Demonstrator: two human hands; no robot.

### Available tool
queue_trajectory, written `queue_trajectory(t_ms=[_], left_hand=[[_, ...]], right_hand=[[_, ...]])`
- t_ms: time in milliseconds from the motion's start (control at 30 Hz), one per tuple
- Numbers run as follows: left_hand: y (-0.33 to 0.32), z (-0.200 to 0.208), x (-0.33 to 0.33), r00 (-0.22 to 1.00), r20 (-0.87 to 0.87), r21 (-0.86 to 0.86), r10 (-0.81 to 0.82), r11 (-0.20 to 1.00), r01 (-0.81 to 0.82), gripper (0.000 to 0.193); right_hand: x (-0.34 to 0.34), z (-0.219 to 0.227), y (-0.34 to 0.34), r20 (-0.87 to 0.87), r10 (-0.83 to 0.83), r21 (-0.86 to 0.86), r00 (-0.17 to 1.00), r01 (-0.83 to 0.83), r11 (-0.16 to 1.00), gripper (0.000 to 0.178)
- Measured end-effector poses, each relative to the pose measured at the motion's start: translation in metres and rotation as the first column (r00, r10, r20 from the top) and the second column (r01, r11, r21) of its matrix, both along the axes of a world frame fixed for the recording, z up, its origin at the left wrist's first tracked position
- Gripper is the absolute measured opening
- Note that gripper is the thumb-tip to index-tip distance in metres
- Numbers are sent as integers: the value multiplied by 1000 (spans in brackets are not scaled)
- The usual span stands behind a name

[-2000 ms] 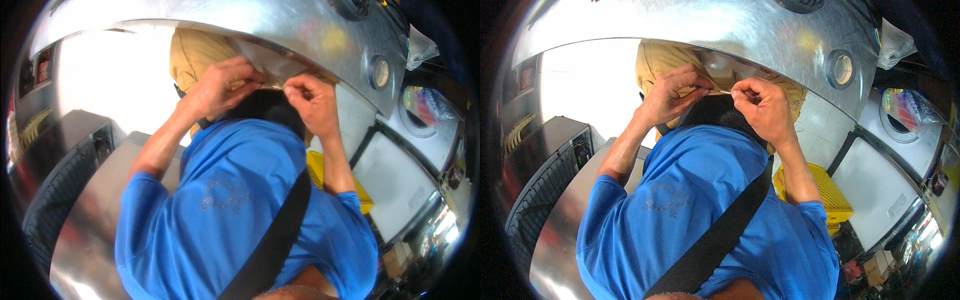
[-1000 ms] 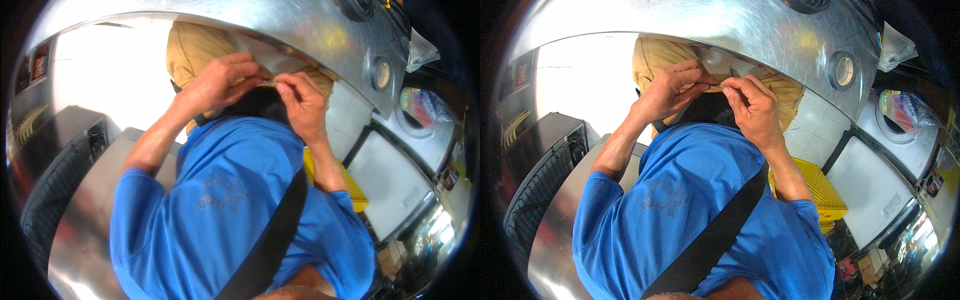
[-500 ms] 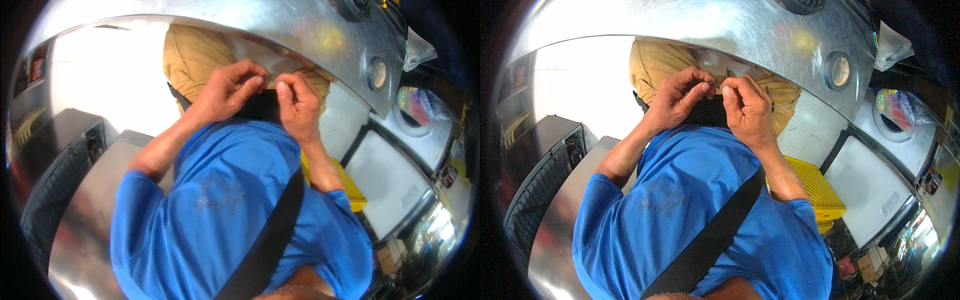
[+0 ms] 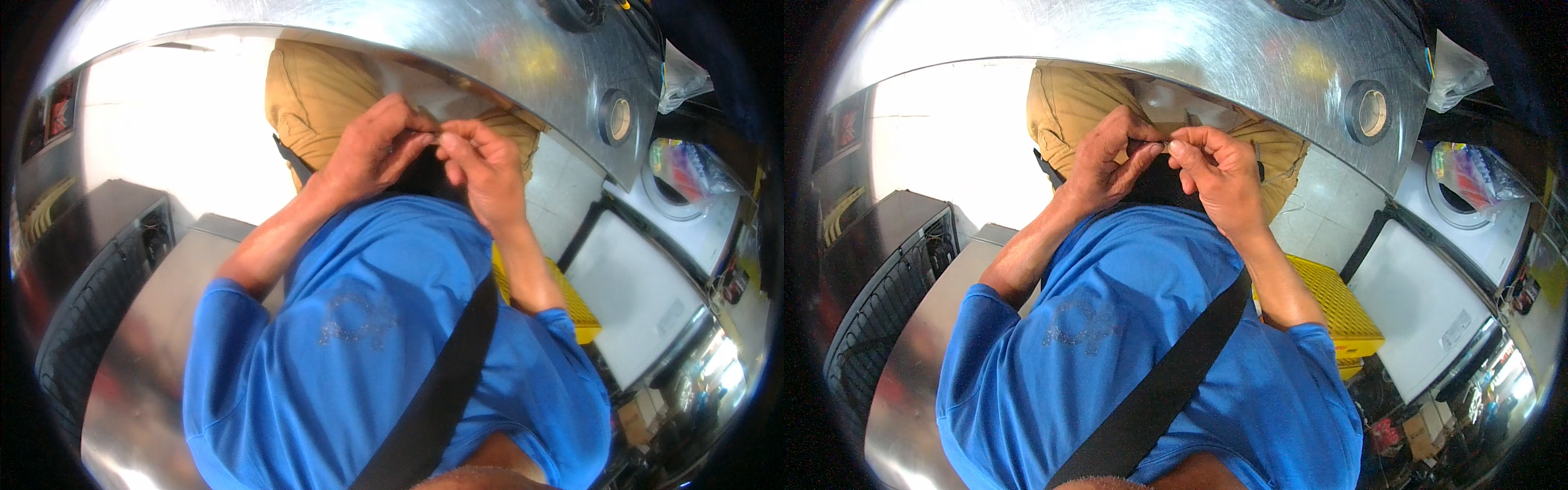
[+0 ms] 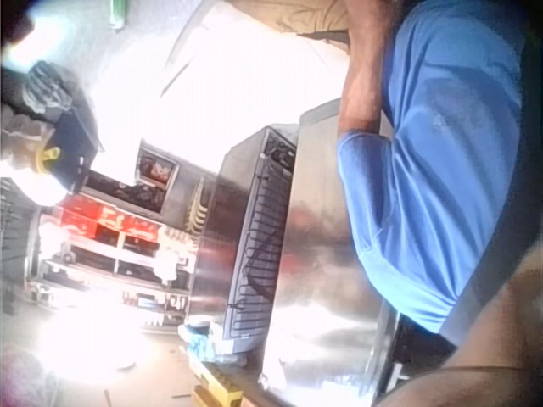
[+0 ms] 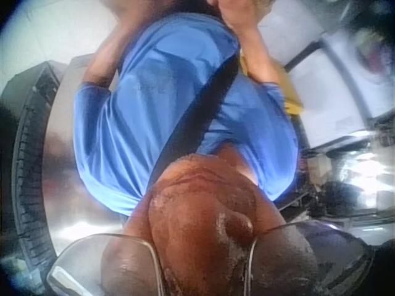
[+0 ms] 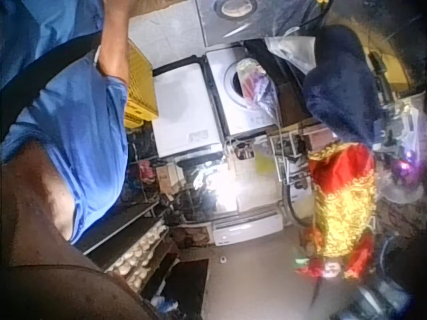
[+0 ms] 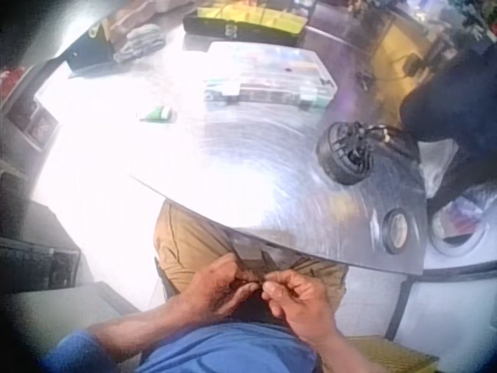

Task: The person manipulates a small white plastic component and a wire, then retrieves a red toolbox and a clear plastic container from a refrigerator. They open the container to access small parts and continue working on the wire and component on a metal table.

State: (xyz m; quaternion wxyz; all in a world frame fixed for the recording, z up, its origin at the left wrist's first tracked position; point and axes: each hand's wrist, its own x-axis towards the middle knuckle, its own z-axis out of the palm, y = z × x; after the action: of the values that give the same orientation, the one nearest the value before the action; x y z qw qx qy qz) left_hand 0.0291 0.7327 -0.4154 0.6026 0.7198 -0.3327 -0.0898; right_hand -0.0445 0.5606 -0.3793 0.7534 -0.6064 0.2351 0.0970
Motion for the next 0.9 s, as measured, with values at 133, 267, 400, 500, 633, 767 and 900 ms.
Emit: queue_trajectory(t_ms=[133,267,400,500,633,767,900], left_hand=[[-1,-1,-2,999,-33,-16,17,1000,-18,8],[-2,-4,-6,997,-72,-36,39,999,-41,9],[-7,-6,-13,944,-327,-168,50,980,-110,11],[-8,-9,-18,804,-593,-262,-47,955,-138,13],[-10,-8,-21,739,-665,-322,-111,935,-150,14],[-11,-6,-19,763,-639,-326,-97,933,-155,14],[-11,-4,-17,820,-571,-264,-41,955,-137,14]], right_hand=[[-4,2,7,83,17,-230,996,3,973,14],[-3,-4,8,398,222,-705,890,143,694,15],[1,0,6,448,254,-749,857,204,630,13],[-1,3,7,417,218,-728,882,180,662,8],[1,4,7,445,226,-713,866,191,674,6],[0,2,8,417,164,-678,894,185,712,6],[-1,1,8,399,130,-639,908,173,750,8]])
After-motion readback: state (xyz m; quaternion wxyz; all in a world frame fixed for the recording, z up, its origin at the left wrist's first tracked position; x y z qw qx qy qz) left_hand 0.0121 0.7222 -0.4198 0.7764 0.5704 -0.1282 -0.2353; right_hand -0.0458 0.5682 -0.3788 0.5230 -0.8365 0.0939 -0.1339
